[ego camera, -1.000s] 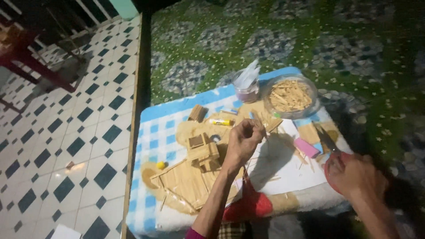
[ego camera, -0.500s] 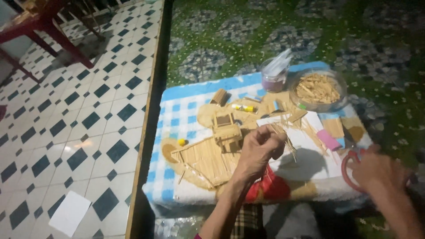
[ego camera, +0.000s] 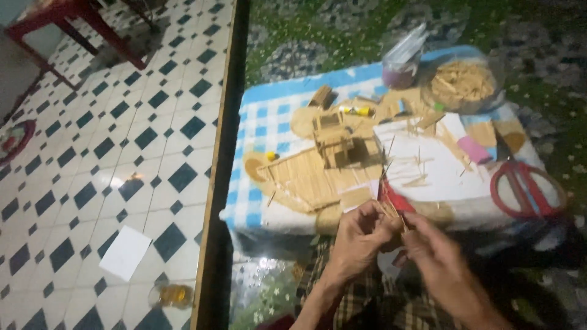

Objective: The person assembles a small wooden structure using thin wooden sticks, glue, and scissors. They cut sticks to size, apply glue, and attach pieces to a partially built model on a patterned cloth.

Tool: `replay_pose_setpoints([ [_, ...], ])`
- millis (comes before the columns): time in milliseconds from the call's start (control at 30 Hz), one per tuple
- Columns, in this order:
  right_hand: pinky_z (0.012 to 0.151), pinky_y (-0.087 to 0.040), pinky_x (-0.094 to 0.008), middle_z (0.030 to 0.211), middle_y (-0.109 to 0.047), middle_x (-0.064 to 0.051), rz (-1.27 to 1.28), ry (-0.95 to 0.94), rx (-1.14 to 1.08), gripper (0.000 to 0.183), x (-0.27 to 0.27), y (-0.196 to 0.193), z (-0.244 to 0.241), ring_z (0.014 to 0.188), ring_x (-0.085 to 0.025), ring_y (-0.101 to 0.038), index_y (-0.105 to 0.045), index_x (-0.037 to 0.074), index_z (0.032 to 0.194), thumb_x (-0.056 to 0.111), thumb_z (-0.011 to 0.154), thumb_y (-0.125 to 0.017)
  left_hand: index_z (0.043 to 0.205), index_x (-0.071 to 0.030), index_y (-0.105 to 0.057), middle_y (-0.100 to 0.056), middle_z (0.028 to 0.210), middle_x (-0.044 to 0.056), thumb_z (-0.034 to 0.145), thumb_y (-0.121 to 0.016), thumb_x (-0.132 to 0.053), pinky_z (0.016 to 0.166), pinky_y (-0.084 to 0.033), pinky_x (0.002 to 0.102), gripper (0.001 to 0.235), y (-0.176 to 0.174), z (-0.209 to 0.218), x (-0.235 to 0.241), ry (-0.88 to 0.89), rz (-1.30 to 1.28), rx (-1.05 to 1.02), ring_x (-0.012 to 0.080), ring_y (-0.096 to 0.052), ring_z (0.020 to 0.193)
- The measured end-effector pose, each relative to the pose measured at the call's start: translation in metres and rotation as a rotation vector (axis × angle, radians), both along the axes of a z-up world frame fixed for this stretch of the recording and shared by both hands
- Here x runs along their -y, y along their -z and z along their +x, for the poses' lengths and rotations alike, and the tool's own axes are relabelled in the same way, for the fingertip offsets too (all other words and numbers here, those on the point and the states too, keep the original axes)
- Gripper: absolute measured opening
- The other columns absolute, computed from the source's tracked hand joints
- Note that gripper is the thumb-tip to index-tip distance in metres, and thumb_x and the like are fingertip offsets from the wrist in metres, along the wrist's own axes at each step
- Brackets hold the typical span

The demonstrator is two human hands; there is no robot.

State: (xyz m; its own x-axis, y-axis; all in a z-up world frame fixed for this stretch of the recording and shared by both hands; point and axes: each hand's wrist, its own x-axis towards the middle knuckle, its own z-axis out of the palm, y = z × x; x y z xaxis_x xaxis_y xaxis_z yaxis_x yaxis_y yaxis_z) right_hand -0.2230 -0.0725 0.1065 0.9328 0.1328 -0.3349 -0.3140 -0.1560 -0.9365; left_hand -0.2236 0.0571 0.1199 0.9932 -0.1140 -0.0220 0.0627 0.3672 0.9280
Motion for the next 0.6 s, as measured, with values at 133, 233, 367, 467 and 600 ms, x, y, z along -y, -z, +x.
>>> replay_pose_setpoints([
  [133, 0.045, -0.040, -0.021, 0.060, -0.055, -0.002, -0.229, -0.045, 0.376, 0.020, -0.007, 0.043, -0.035, 0.037, -0.010, -0.050, -0.061, 0.011, 0.092, 0.015, 0.075, -0.052, 0.068, -0.011, -0.051, -0.052, 0.068, -0.002, 0.079, -0.050, -0.005, 0.061, -0.040, 0.020, 0.012, 0.013, -0.030, -0.008, -0.090, 0.246, 0.022, 0.0061, -0.047, 0.065],
  [233, 0.042, -0.042, -0.023, 0.051, -0.057, -0.004, -0.246, -0.091, 0.270, 0.016, -0.007, 0.036, -0.042, 0.039, -0.011, -0.053, -0.060, 0.010, 0.089, 0.016, 0.078, -0.051, 0.075, -0.010, -0.055, -0.055, 0.073, -0.002, 0.077, -0.058, -0.009, 0.059, -0.043, 0.018, 0.004, 0.024, -0.036, -0.012, -0.082, 0.194, 0.088, 0.0059, -0.050, 0.065],
  [367, 0.046, -0.038, -0.024, 0.041, -0.053, -0.002, -0.398, -0.150, 0.377, 0.018, 0.001, 0.012, -0.058, 0.037, -0.011, -0.048, -0.055, 0.008, 0.062, 0.007, 0.077, -0.044, 0.074, -0.009, -0.050, -0.053, 0.068, 0.001, 0.077, -0.058, -0.011, 0.052, -0.042, 0.019, 0.009, 0.011, -0.051, -0.007, 0.041, 0.171, -0.022, 0.0080, -0.050, 0.057],
  [467, 0.041, -0.033, -0.024, 0.037, -0.048, -0.005, -0.303, -0.138, 0.241, 0.030, 0.001, 0.004, -0.063, 0.035, -0.012, -0.042, -0.054, 0.005, 0.053, 0.014, 0.080, -0.046, 0.073, -0.009, -0.052, -0.054, 0.065, -0.001, 0.075, -0.060, -0.017, 0.054, -0.040, 0.019, 0.011, 0.004, -0.058, -0.010, 0.065, 0.161, -0.017, 0.0058, -0.050, 0.058],
  [600, 0.034, -0.031, -0.027, 0.052, -0.052, -0.018, 0.144, -0.050, -0.127, 0.020, -0.007, 0.029, -0.069, 0.034, -0.019, -0.039, -0.059, -0.011, 0.068, 0.005, 0.078, -0.052, 0.075, -0.012, -0.055, -0.057, 0.075, 0.001, 0.078, -0.058, -0.022, 0.052, -0.040, 0.018, 0.011, 0.012, -0.069, -0.029, 0.175, 0.236, -0.048, 0.0094, -0.051, 0.060],
])
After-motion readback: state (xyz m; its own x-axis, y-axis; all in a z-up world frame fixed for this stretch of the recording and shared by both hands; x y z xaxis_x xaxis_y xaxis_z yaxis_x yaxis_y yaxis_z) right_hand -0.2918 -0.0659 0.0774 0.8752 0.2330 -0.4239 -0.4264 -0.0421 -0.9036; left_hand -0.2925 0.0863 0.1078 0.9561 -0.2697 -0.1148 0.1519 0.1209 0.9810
